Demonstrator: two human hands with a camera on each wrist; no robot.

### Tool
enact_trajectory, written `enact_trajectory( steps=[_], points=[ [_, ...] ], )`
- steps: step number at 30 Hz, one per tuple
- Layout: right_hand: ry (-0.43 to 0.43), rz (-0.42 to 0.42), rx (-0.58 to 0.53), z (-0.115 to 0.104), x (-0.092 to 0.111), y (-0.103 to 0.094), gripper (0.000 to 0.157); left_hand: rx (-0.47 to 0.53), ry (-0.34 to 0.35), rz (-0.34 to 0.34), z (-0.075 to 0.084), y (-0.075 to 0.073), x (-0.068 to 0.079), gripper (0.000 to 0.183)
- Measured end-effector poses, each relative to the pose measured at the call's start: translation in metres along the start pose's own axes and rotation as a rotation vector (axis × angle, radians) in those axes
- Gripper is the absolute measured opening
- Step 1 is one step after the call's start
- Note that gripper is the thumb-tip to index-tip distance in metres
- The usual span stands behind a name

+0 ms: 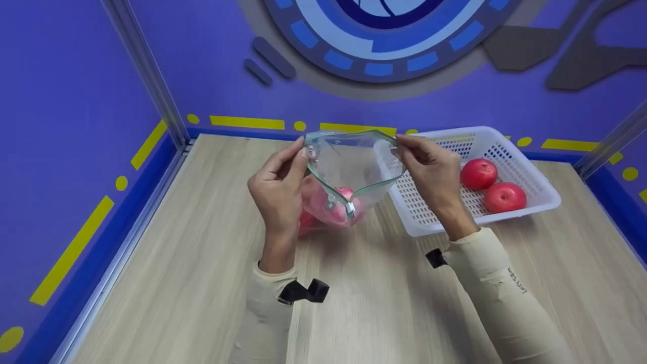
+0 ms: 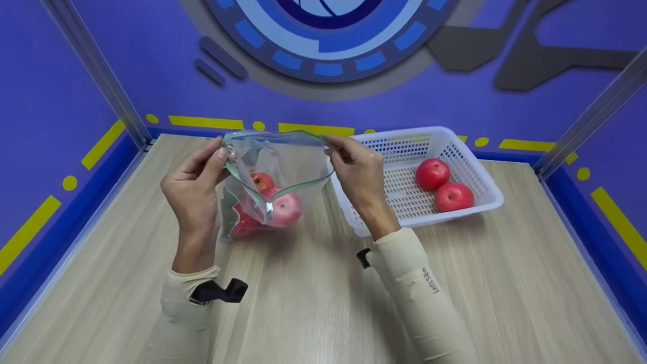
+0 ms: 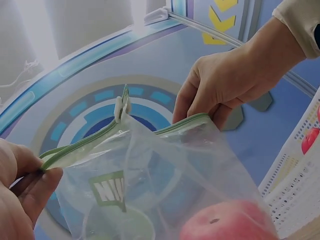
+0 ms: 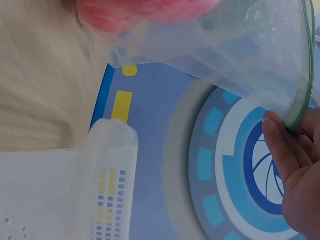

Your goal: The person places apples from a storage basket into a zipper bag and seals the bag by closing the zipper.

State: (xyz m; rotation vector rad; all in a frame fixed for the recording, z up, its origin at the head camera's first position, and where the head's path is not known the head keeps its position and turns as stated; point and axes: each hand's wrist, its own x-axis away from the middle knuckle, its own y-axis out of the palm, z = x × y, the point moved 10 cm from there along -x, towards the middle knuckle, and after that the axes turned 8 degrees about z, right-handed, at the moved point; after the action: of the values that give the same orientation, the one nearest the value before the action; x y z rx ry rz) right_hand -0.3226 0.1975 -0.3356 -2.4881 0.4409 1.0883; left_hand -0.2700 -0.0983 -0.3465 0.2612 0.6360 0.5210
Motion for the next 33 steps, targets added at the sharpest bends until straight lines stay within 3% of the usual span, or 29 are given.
enact_trajectory(
  steps=[8,11,22,33],
  points=[
    [0.07,-0.09,0.078,0.025,0.01,0.003,0.024,0.003,-0.158,-0.168,-0.024,0.026,0.014,0.022],
    [0.087,-0.105,0.103,0.034,0.012,0.0,0.023,0.002,-0.182,-0.202,-0.029,0.033,0.018,0.023],
    [-0.002,-0.157,0.128,0.048,0.013,-0.017,0.024,-0.021,-0.23,-0.222,-0.038,0.04,0.027,0.024],
    [0.132,-0.127,0.276,0.098,0.012,-0.059,0.023,-0.037,-0.212,-0.231,-0.034,0.042,0.027,0.024]
  ],
)
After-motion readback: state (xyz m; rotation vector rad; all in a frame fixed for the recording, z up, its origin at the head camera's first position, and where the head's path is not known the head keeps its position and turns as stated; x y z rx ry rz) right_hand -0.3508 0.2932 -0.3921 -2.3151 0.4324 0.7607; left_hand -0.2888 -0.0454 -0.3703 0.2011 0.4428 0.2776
